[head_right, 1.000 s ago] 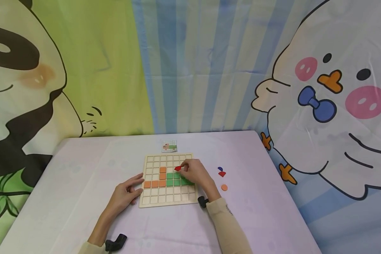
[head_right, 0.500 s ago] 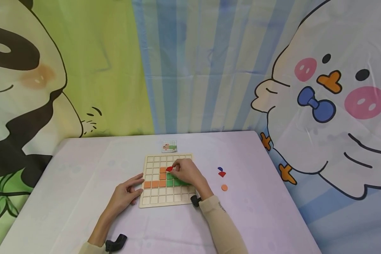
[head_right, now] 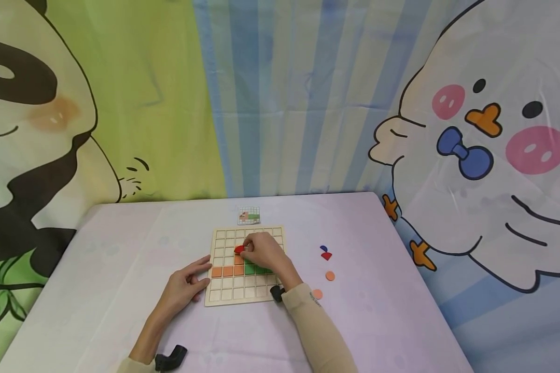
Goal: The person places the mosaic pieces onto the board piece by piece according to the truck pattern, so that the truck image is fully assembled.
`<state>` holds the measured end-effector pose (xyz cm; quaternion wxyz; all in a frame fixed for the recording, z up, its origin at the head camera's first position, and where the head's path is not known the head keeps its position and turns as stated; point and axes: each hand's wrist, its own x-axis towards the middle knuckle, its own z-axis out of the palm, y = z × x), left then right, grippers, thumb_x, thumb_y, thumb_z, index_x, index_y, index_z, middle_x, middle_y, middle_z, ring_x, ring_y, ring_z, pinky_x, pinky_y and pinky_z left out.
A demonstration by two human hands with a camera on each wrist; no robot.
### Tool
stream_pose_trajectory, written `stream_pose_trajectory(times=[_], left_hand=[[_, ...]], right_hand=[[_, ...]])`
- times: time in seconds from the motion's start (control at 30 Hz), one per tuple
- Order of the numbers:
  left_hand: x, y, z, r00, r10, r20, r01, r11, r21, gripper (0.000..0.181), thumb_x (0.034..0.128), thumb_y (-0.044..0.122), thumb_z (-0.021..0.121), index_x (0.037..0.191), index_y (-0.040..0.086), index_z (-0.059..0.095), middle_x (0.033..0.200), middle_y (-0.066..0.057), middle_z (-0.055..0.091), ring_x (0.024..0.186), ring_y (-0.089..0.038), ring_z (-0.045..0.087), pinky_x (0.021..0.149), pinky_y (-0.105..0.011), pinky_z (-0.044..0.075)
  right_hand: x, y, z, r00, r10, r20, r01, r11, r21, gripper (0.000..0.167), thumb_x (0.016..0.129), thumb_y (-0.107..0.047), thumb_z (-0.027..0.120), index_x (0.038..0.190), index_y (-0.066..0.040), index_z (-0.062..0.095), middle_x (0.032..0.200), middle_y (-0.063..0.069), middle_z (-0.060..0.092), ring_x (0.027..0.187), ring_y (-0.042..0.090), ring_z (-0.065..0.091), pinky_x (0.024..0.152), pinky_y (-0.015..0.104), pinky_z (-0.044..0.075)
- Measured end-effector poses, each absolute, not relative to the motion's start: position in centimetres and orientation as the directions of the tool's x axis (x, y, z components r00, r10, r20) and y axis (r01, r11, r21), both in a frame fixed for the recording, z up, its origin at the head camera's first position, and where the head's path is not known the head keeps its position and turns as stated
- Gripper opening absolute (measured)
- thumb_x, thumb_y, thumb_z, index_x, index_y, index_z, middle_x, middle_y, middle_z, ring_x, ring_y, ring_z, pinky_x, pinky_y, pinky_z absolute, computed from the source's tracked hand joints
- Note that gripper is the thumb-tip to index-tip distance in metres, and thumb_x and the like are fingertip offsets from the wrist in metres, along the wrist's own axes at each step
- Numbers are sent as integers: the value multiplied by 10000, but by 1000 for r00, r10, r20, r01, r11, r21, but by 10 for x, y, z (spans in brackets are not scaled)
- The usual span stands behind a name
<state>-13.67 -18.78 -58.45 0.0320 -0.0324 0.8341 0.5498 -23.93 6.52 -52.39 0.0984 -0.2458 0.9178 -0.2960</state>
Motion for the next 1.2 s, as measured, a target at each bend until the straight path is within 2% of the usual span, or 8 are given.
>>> stream_pose_trajectory(times=[0.37, 0.9, 1.2], left_hand=[[-138, -188, -584, -996, -16, -86, -85, 400, 913, 461, 924, 72, 786, 1378, 111, 716, 1532, 65, 630, 499, -129, 569, 462, -247, 469], [-138, -188, -582, -995, -1, -98, -90, 420, 903, 498, 904, 95, 824, 1388, 103, 708, 1543, 51, 622, 507, -133, 581, 463, -246, 464], [-136, -188, -581, -994, 18, -110, -92, 430, 898, 513, 903, 102, 828, 1401, 117, 703, 1561, 50, 606, 520, -128, 574, 469, -239, 462]], right_hand=[[-242, 51, -528, -855, -514, -70, -384, 718, -580, 281, 980, -245, 771, 1178, -46, 769, 823, -3, 720, 649, 69, 586, 637, 218, 511], [-239, 41, -523, -858, -508, -73, -393, 743, -542, 287, 978, -237, 777, 1200, -55, 769, 871, 14, 740, 643, 68, 560, 607, 211, 473], [-239, 39, -525, -853, -514, -88, -389, 739, -549, 270, 981, -195, 765, 1206, -46, 764, 823, 9, 713, 609, 67, 539, 576, 210, 459]])
